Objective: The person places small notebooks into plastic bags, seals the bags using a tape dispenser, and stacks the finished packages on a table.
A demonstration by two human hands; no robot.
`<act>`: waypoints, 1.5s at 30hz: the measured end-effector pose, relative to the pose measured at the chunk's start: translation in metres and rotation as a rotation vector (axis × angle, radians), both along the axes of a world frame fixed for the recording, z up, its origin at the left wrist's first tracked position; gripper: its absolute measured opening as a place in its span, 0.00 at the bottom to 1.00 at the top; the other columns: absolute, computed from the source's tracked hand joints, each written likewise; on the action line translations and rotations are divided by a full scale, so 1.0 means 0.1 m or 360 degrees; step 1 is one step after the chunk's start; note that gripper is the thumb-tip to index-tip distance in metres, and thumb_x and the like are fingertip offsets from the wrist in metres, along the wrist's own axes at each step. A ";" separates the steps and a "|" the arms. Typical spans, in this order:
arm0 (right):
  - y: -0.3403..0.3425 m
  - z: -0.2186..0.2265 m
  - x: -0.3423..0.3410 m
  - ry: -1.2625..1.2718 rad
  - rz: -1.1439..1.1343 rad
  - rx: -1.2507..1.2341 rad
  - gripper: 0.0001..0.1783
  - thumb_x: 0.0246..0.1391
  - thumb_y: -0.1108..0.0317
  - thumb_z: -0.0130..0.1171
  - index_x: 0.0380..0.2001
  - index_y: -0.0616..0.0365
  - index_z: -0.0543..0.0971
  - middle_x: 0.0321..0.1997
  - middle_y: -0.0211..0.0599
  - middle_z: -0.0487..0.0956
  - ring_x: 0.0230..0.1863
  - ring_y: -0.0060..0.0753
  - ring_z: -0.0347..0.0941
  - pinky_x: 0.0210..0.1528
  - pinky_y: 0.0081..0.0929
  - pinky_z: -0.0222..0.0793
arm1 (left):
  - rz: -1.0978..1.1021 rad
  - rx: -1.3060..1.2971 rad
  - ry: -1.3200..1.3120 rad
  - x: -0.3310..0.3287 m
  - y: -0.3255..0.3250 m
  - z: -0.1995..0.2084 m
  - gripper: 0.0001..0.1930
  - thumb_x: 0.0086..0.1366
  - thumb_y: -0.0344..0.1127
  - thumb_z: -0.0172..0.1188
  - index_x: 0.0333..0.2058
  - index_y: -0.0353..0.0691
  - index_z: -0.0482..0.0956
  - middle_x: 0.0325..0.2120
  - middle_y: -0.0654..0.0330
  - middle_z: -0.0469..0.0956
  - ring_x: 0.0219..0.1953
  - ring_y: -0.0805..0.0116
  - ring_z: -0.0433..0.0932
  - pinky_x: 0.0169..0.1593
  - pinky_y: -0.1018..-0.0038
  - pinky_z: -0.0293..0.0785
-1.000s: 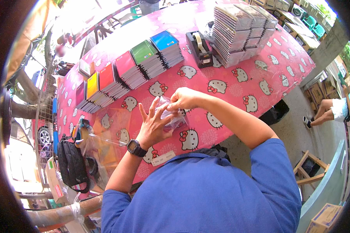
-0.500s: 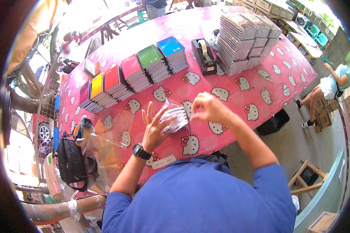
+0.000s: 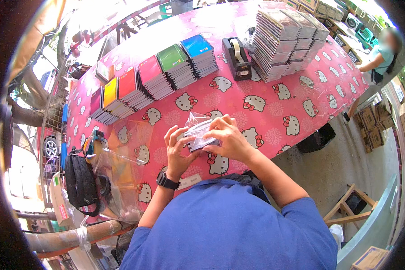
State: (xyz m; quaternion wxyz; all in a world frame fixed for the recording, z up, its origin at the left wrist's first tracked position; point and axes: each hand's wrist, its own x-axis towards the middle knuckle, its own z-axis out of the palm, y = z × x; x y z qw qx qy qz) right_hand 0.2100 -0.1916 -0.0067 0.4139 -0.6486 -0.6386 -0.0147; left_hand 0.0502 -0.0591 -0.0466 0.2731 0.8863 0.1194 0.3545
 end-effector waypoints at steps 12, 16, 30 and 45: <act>0.08 0.23 0.05 0.0707 0.0121 0.0315 0.06 0.45 0.67 0.64 0.29 0.54 0.82 0.36 0.33 0.76 0.42 0.31 0.66 0.46 0.28 0.61 | 0.0025 0.0008 -0.0255 0.12 -0.13 0.11 0.12 0.47 0.38 0.68 0.33 0.53 0.84 0.44 0.63 0.74 0.54 0.56 0.63 0.58 0.59 0.54; 0.27 0.10 0.40 0.0952 0.0033 -0.0123 0.13 0.47 0.66 0.63 0.38 0.58 0.80 0.41 0.36 0.78 0.47 0.32 0.69 0.49 0.32 0.63 | 0.0000 -0.0110 -0.0487 0.13 -0.12 0.46 0.18 0.50 0.40 0.67 0.41 0.44 0.79 0.45 0.55 0.73 0.54 0.55 0.64 0.54 0.62 0.62; 0.52 0.01 0.56 0.1620 0.0512 -0.0465 0.13 0.47 0.76 0.62 0.39 0.61 0.79 0.38 0.35 0.79 0.37 0.22 0.74 0.42 0.21 0.69 | 0.0063 -0.0563 -0.0241 0.39 0.19 0.29 0.05 0.50 0.27 0.66 0.27 0.34 0.80 0.27 0.61 0.78 0.32 0.73 0.75 0.38 0.78 0.71; 0.10 -0.12 0.19 -0.0053 0.0424 -0.0206 0.27 0.40 0.54 0.67 0.44 0.53 0.78 0.52 0.33 0.74 0.61 0.39 0.61 0.58 0.38 0.56 | -0.0137 -0.0060 0.0277 0.13 0.14 0.13 0.38 0.39 0.48 0.72 0.53 0.50 0.71 0.53 0.63 0.69 0.63 0.57 0.56 0.64 0.54 0.44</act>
